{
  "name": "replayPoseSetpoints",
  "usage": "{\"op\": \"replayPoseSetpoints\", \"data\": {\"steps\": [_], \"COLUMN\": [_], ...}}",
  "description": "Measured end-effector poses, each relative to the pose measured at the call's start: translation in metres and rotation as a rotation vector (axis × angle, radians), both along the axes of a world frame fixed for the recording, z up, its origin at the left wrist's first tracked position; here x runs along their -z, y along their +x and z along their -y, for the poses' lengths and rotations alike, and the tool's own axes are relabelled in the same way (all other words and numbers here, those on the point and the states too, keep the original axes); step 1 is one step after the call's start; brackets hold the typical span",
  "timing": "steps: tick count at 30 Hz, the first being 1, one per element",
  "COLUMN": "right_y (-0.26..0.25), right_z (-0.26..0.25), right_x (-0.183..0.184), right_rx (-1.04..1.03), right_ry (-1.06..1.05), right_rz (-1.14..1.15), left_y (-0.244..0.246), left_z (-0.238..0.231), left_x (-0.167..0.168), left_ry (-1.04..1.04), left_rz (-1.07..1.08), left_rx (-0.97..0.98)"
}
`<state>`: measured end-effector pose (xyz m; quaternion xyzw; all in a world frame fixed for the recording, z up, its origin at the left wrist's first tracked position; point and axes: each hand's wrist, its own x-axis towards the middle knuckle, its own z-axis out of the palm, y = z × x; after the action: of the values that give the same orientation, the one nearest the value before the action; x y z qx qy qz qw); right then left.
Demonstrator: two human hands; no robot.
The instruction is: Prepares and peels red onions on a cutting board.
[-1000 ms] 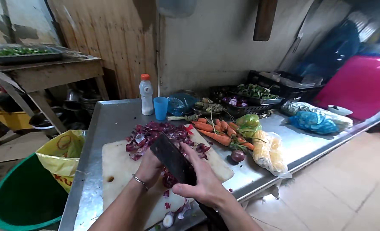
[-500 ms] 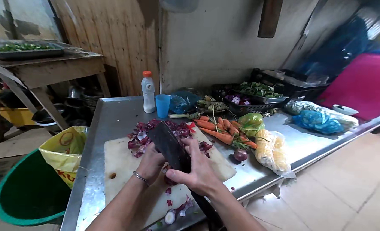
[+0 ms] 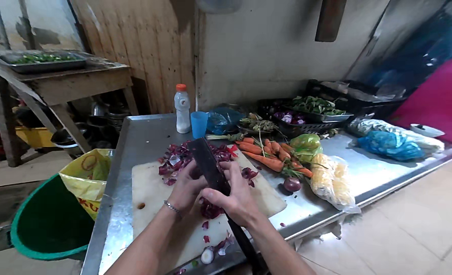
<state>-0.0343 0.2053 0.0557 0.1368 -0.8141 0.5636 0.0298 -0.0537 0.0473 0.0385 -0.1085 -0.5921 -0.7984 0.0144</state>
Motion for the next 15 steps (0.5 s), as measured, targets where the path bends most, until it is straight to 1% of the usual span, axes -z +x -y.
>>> {"op": "replayPoseSetpoints", "data": {"steps": [2, 5, 6, 7, 9, 12, 15], "right_y": [-0.003, -0.014, -0.017, -0.018, -0.018, -0.015, -0.016], "right_z": [-0.006, -0.018, -0.021, -0.024, -0.025, -0.023, -0.026], "right_x": [-0.001, 0.005, 0.006, 0.007, 0.008, 0.009, 0.013], "right_rx": [-0.072, -0.284, -0.334, -0.348, -0.330, -0.323, -0.362], "right_ry": [-0.135, -0.504, -0.581, -0.608, -0.597, -0.559, -0.606], "right_rz": [0.040, 0.169, 0.211, 0.224, 0.222, 0.237, 0.216], "left_y": [-0.004, -0.010, -0.011, -0.012, -0.012, -0.010, -0.008], "left_z": [0.002, 0.005, 0.005, 0.004, 0.001, -0.005, -0.005], "left_x": [0.003, 0.011, 0.013, 0.013, 0.015, 0.012, 0.011], "left_ry": [0.040, 0.114, 0.125, 0.125, 0.098, 0.038, 0.032], "left_rz": [0.010, 0.024, 0.025, 0.022, 0.020, 0.047, 0.058], "left_rx": [0.044, 0.141, 0.163, 0.178, 0.174, 0.071, 0.059]}}
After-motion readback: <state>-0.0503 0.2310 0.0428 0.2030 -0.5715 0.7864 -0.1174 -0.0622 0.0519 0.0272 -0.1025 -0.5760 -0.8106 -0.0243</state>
